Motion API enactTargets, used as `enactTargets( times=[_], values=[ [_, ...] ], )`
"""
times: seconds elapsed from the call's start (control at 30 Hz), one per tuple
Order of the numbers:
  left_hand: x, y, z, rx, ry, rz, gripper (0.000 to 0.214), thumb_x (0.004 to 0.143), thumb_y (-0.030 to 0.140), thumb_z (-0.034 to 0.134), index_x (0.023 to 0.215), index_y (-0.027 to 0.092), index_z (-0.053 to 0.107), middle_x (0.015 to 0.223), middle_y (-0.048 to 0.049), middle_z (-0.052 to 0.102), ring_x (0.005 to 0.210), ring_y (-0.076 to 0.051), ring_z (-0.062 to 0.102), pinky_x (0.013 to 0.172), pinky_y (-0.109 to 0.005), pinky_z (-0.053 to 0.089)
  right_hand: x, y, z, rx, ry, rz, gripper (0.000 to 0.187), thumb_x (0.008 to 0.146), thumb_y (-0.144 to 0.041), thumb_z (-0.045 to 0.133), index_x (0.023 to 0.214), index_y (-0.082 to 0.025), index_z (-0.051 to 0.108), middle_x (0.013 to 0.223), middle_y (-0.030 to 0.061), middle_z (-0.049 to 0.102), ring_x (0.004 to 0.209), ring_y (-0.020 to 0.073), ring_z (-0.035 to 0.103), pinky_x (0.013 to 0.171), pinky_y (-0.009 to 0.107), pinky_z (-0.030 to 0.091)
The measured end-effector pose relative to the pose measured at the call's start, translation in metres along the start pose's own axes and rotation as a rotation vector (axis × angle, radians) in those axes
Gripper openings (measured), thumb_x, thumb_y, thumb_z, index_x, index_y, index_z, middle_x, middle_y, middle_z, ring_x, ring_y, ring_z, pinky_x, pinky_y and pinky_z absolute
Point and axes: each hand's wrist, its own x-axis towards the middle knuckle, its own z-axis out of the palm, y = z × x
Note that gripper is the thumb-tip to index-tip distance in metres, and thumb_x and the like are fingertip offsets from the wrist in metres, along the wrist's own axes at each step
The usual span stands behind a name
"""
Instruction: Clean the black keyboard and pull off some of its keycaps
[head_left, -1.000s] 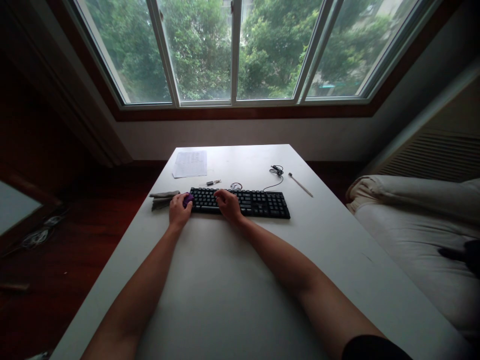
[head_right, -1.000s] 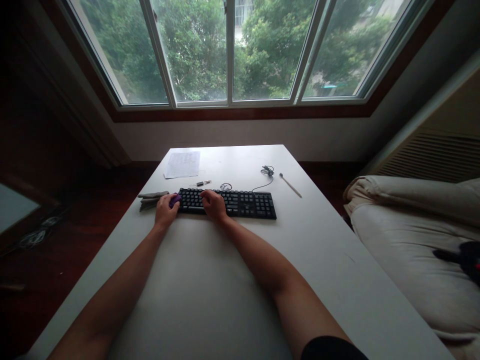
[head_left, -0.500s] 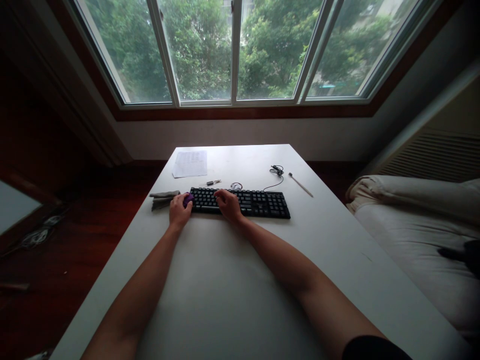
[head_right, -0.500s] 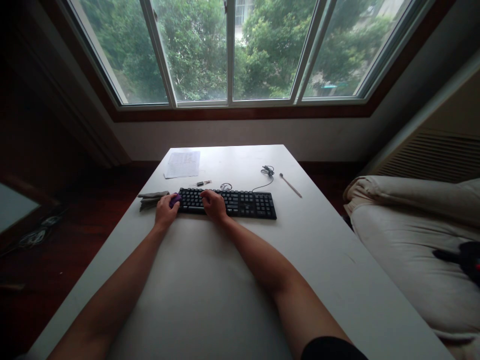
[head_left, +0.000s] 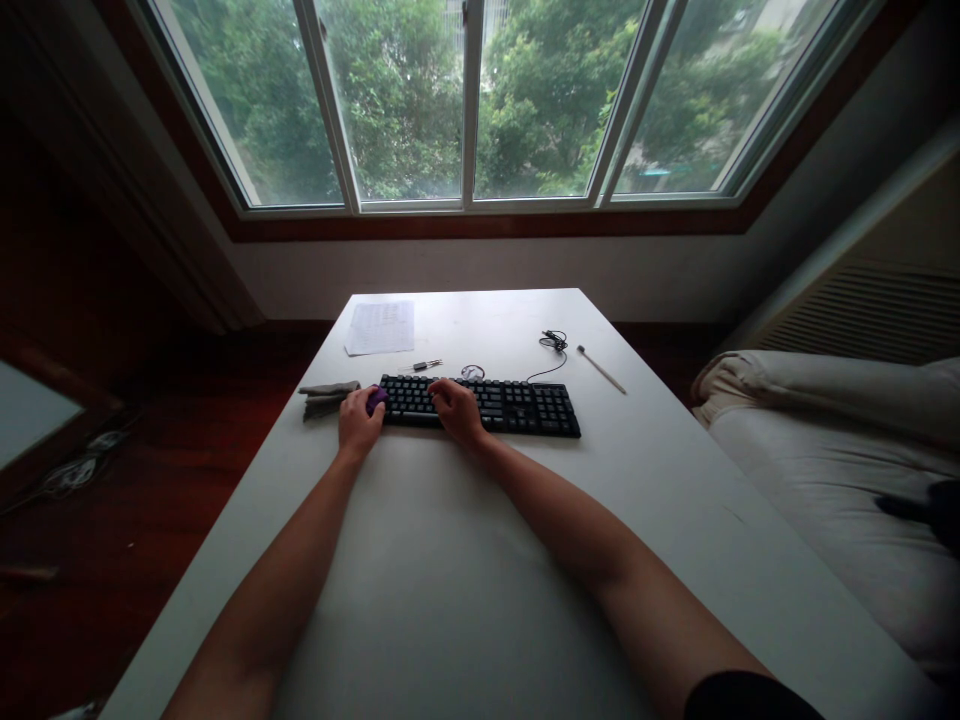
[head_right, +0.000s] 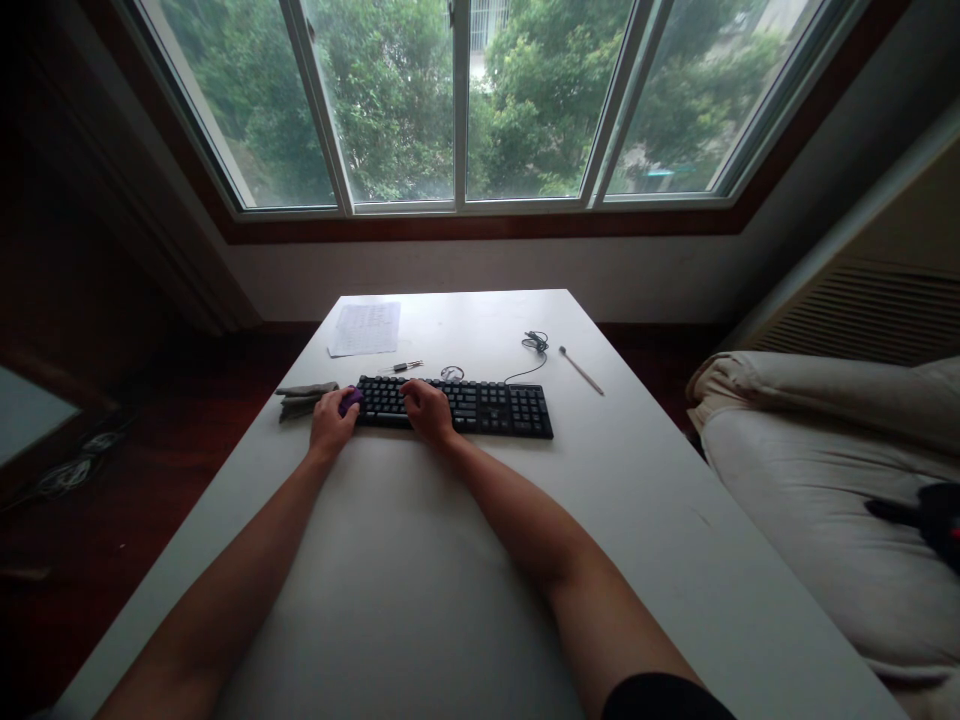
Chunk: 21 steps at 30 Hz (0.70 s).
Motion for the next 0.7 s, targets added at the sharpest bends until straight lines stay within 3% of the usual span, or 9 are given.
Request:
enactTargets(
  times=[0.7],
  values=[
    [0.0002, 0.0033, -0.0014, -0.017, -0.009, -0.019, 0.039, 0.088, 0.034, 0.058, 0.125, 0.023, 0.066, 0.127, -0.0111, 0.063, 0.119, -0.031, 0.056, 0.111, -0.049, 0.042, 0.0002, -0.0005, 0.0007, -0.010, -0.008, 0.036, 0.021, 0.085, -0.018, 0.052, 0.093, -0.022, 0.071, 0.082, -0.0001, 0.069, 0.071, 0.0159, 0.058, 0.069, 0.025, 0.041]
  ],
)
